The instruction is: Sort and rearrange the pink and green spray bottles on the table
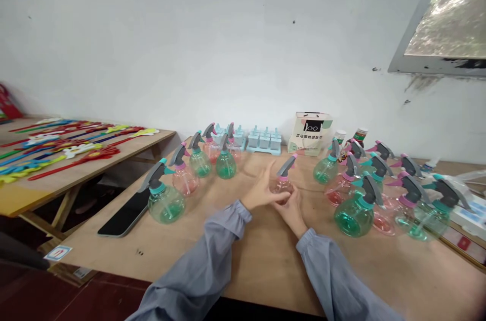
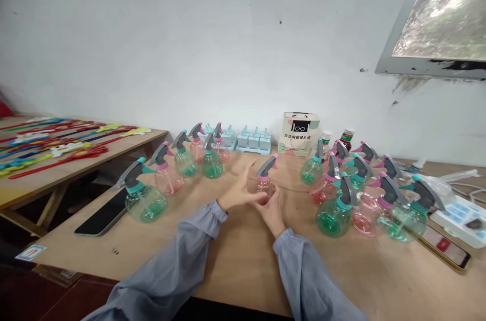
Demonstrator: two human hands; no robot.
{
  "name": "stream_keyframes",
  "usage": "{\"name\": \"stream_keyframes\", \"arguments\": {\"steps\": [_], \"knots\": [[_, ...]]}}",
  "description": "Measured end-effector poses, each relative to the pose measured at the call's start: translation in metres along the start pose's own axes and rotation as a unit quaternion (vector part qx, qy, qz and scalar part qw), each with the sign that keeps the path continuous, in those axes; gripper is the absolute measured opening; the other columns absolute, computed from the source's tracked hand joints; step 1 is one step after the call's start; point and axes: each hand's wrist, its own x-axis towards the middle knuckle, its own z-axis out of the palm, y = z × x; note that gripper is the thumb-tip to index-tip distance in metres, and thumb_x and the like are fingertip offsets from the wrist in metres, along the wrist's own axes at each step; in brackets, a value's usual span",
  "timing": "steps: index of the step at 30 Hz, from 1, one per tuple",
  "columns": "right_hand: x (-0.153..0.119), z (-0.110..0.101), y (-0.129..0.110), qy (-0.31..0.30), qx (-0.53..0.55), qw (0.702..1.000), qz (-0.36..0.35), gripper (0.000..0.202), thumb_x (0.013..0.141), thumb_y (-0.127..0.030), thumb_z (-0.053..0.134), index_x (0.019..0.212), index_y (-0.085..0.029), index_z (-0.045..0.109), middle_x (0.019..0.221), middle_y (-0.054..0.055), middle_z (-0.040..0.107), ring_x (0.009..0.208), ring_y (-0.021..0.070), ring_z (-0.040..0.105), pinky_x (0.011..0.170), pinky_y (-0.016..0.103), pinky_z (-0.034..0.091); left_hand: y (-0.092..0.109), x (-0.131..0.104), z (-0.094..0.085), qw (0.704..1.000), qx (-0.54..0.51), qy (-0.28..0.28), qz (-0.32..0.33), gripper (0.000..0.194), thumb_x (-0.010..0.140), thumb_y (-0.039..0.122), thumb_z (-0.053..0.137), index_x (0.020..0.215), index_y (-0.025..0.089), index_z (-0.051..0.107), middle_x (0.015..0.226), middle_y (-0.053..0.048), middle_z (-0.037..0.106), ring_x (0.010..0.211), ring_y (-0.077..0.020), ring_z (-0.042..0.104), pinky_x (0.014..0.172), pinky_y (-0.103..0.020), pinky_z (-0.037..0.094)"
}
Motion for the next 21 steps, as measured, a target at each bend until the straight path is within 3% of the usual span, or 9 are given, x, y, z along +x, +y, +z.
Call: {"name": "stream_keyframes", "arguments": {"steps": [4, 7, 10, 13, 15, 16, 17, 19, 21], "knots": [[-0.020, -0.001, -0.019, -0.058, -0.007, 0.997, -0.040, 0.090, 0.065, -0.066, 0.078, 0.133, -0.017, 0.046, 0.119, 0.016, 0.057, 0.112, 0.0362, 0.056, 0.095, 0.055, 0.048, 0.005, 0.002, 0.027, 0.996, -0.075, -0.036, -0.030, 0.072, 0.071, 0.033, 0.079, 0.138, 0.024, 0.053, 0.138, -0.014, 0.056, 0.133, -0.0321, 0.050, 0.114, -0.050, 0.038], [-0.028, -0.010, -0.031, -0.066, 0.005, 0.997, -0.043, 0.096, 0.065, -0.067, 0.079, 0.138, -0.017, 0.041, 0.119, 0.016, 0.058, 0.111, 0.0355, 0.058, 0.094, 0.055, 0.050, -0.006, 0.001, 0.027, 0.988, -0.127, -0.016, -0.089, 0.049, 0.078, 0.033, 0.072, 0.124, 0.020, 0.061, 0.116, -0.011, 0.066, 0.109, -0.0255, 0.063, 0.099, -0.045, 0.050], [-0.022, -0.042, -0.041, -0.026, 0.022, 0.995, -0.090, 0.075, 0.085, -0.056, 0.065, 0.143, -0.020, 0.036, 0.128, 0.015, 0.056, 0.118, 0.0318, 0.057, 0.099, 0.053, 0.048, -0.014, -0.004, 0.020, 0.973, -0.152, -0.001, -0.174, 0.032, 0.074, 0.038, 0.075, 0.097, 0.017, 0.067, 0.091, -0.006, 0.068, 0.087, -0.0209, 0.065, 0.087, -0.040, 0.053], [0.006, -0.104, -0.034, 0.145, -0.024, 0.958, -0.245, 0.055, 0.092, -0.041, 0.061, 0.140, -0.023, 0.041, 0.125, 0.012, 0.055, 0.116, 0.0295, 0.058, 0.097, 0.052, 0.049, -0.016, -0.007, 0.007, 0.957, -0.168, 0.003, -0.235, 0.033, 0.065, 0.040, 0.083, 0.082, 0.018, 0.066, 0.084, -0.005, 0.068, 0.082, -0.0194, 0.064, 0.082, -0.037, 0.054], [0.032, -0.154, -0.019, 0.344, -0.092, 0.848, -0.392, 0.051, 0.089, -0.044, 0.065, 0.132, -0.025, 0.048, 0.113, 0.010, 0.054, 0.103, 0.0279, 0.059, 0.089, 0.051, 0.050, -0.014, -0.007, -0.002, 0.953, -0.177, 0.008, -0.247, 0.040, 0.060, 0.040, 0.087, 0.088, 0.018, 0.069, 0.086, -0.005, 0.070, 0.084, -0.0194, 0.064, 0.083, -0.036, 0.053], [0.043, -0.178, -0.011, 0.437, -0.123, 0.791, -0.409, 0.050, 0.089, -0.049, 0.062, 0.131, -0.024, 0.050, 0.112, 0.011, 0.052, 0.103, 0.0292, 0.058, 0.088, 0.052, 0.049, -0.012, -0.007, -0.007, 0.951, -0.185, 0.012, -0.246, 0.045, 0.058, 0.040, 0.088, 0.094, 0.019, 0.070, 0.088, -0.005, 0.071, 0.086, -0.0193, 0.065, 0.085, -0.035, 0.053], [0.053, -0.199, -0.002, 0.498, -0.142, 0.767, -0.378, 0.051, 0.089, -0.051, 0.061, 0.130, -0.023, 0.051, 0.113, 0.013, 0.051, 0.106, 0.0309, 0.057, 0.088, 0.054, 0.049, -0.011, -0.007, -0.011, 0.950, -0.195, 0.018, -0.245, 0.051, 0.057, 0.040, 0.089, 0.100, 0.019, 0.070, 0.090, -0.005, 0.072, 0.087, -0.0194, 0.065, 0.086, -0.035, 0.052], [0.061, -0.228, 0.014, 0.505, -0.145, 0.803, -0.283, 0.060, 0.084, -0.052, 0.066, 0.134, -0.023, 0.048, 0.120, 0.016, 0.050, 0.111, 0.0333, 0.055, 0.089, 0.056, 0.048, -0.007, -0.007, -0.018, 0.942, -0.229, 0.029, -0.245, 0.060, 0.055, 0.041, 0.089, 0.108, 0.019, 0.070, 0.091, -0.006, 0.073, 0.087, -0.0196, 0.066, 0.087, -0.035, 0.052], [0.055, -0.239, 0.028, 0.424, -0.140, 0.867, -0.223, 0.069, 0.074, -0.049, 0.076, 0.132, -0.023, 0.049, 0.123, 0.016, 0.052, 0.111, 0.0342, 0.057, 0.086, 0.055, 0.050, -0.003, -0.008, -0.023, 0.925, -0.281, 0.031, -0.254, 0.064, 0.057, 0.045, 0.087, 0.112, 0.018, 0.070, 0.096, -0.008, 0.074, 0.084, -0.0195, 0.066, 0.084, -0.035, 0.052]]}}
